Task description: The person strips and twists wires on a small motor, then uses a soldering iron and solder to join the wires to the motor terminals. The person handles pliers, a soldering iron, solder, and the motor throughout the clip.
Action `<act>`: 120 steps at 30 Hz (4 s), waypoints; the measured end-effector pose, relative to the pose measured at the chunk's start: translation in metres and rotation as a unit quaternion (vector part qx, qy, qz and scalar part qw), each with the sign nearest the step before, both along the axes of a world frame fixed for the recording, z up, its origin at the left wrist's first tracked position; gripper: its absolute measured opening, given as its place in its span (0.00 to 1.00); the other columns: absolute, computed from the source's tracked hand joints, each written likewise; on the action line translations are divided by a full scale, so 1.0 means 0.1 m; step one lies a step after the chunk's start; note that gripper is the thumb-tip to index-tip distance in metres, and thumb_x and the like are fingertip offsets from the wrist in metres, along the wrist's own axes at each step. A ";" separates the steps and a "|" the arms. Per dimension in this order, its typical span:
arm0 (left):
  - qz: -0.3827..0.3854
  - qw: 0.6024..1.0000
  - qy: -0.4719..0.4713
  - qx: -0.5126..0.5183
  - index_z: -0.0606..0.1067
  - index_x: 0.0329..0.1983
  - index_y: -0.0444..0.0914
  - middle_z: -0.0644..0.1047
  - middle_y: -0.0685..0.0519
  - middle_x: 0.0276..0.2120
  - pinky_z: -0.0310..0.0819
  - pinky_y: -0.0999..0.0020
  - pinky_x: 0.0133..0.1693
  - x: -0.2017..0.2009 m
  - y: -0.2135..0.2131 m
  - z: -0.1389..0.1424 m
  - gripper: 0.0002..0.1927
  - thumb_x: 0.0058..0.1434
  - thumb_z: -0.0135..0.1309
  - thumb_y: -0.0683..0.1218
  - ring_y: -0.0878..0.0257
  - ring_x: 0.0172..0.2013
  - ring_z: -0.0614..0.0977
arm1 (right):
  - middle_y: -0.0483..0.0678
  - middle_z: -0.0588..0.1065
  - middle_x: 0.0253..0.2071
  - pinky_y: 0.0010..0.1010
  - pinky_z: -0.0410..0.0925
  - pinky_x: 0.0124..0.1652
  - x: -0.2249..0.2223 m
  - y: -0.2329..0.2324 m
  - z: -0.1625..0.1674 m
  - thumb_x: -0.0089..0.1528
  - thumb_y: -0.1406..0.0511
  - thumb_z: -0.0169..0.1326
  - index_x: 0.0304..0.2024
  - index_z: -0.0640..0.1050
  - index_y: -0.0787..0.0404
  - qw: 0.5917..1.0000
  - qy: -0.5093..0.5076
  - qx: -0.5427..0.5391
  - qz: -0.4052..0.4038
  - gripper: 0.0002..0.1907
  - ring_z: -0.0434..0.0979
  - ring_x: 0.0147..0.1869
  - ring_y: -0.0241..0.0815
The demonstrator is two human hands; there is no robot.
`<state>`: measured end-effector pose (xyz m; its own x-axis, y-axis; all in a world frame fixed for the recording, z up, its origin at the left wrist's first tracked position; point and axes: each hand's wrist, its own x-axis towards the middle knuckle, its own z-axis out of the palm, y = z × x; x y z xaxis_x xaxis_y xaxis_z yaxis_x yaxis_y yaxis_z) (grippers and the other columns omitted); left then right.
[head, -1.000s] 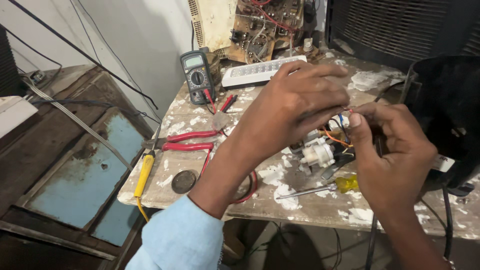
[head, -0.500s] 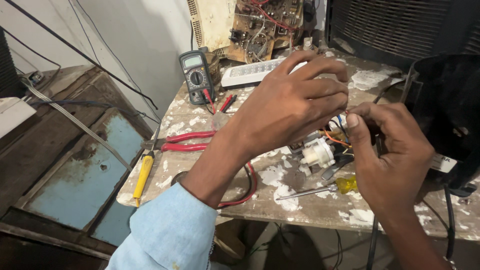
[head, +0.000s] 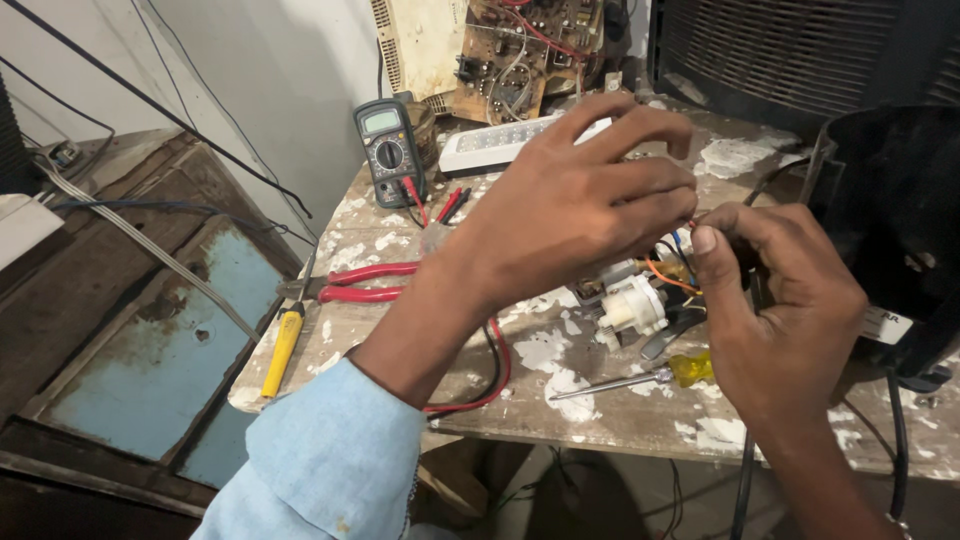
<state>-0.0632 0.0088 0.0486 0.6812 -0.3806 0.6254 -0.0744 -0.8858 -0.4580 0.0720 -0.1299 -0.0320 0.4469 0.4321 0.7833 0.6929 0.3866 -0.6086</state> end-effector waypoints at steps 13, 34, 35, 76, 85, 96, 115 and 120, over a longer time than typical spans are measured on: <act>-0.002 0.999 -0.013 -0.046 0.84 0.45 0.39 0.83 0.56 0.46 0.70 0.53 0.64 0.01 0.01 -0.04 0.09 0.62 0.64 0.45 0.57 0.59 0.77 | 0.48 0.75 0.40 0.19 0.69 0.37 -0.01 0.01 0.02 0.68 0.73 0.58 0.44 0.79 0.70 1.000 0.009 0.001 0.002 0.04 0.76 0.40 0.31; 0.044 0.867 -0.127 -0.480 0.79 0.54 0.31 0.82 0.37 0.47 0.83 0.66 0.52 0.06 -0.33 -0.57 0.18 0.63 0.63 0.45 0.54 0.48 0.89 | 0.50 0.78 0.36 0.17 0.67 0.32 -0.12 0.05 0.11 0.67 0.76 0.60 0.43 0.77 0.73 1.000 0.017 0.020 0.003 0.05 0.78 0.36 0.30; 0.044 0.865 -0.125 -0.483 0.79 0.54 0.31 0.82 0.37 0.47 0.83 0.66 0.52 0.06 -0.32 -0.58 0.18 0.64 0.62 0.45 0.54 0.48 0.89 | 0.49 0.78 0.36 0.17 0.67 0.31 -0.12 0.05 0.11 0.66 0.76 0.59 0.43 0.77 0.73 1.000 0.010 0.022 0.000 0.04 0.78 0.35 0.29; -0.024 0.891 -0.166 -0.422 0.75 0.60 0.33 0.81 0.44 0.53 0.82 0.68 0.58 0.19 -0.32 -0.83 0.15 0.71 0.60 0.39 0.54 0.56 0.85 | 0.49 0.77 0.34 0.15 0.67 0.31 -0.21 0.09 0.09 0.68 0.74 0.58 0.42 0.76 0.71 0.996 0.083 0.018 -0.017 0.04 0.78 0.35 0.28; -0.016 0.898 -0.171 -0.404 0.74 0.61 0.35 0.81 0.46 0.54 0.80 0.67 0.63 0.20 -0.32 -0.87 0.17 0.70 0.61 0.39 0.55 0.57 0.85 | 0.50 0.78 0.34 0.16 0.66 0.32 -0.19 0.08 0.10 0.69 0.74 0.58 0.40 0.76 0.71 0.996 0.093 0.003 -0.012 0.04 0.78 0.34 0.30; 0.003 0.904 -0.172 -0.391 0.73 0.63 0.36 0.80 0.43 0.53 0.80 0.66 0.62 0.22 -0.34 -0.87 0.21 0.69 0.61 0.39 0.52 0.58 0.83 | 0.52 0.77 0.31 0.18 0.61 0.26 -0.20 0.09 0.07 0.70 0.74 0.60 0.41 0.76 0.72 0.997 0.062 -0.011 -0.047 0.06 0.75 0.30 0.31; 0.015 0.927 -0.132 -0.352 0.74 0.63 0.32 0.82 0.44 0.47 0.80 0.64 0.62 0.23 -0.24 -0.86 0.19 0.70 0.61 0.39 0.53 0.55 0.84 | 0.55 0.76 0.37 0.26 0.62 0.29 0.01 0.07 -0.09 0.68 0.77 0.64 0.41 0.79 0.72 0.974 -0.171 0.006 -0.147 0.05 0.74 0.32 0.39; 0.006 0.935 -0.133 -0.327 0.73 0.64 0.31 0.82 0.41 0.45 0.78 0.61 0.62 0.20 -0.26 -0.86 0.21 0.69 0.60 0.38 0.51 0.52 0.85 | 0.52 0.76 0.42 0.21 0.66 0.37 0.04 0.09 -0.23 0.73 0.74 0.61 0.43 0.77 0.70 0.971 -0.182 0.043 -0.151 0.05 0.76 0.40 0.36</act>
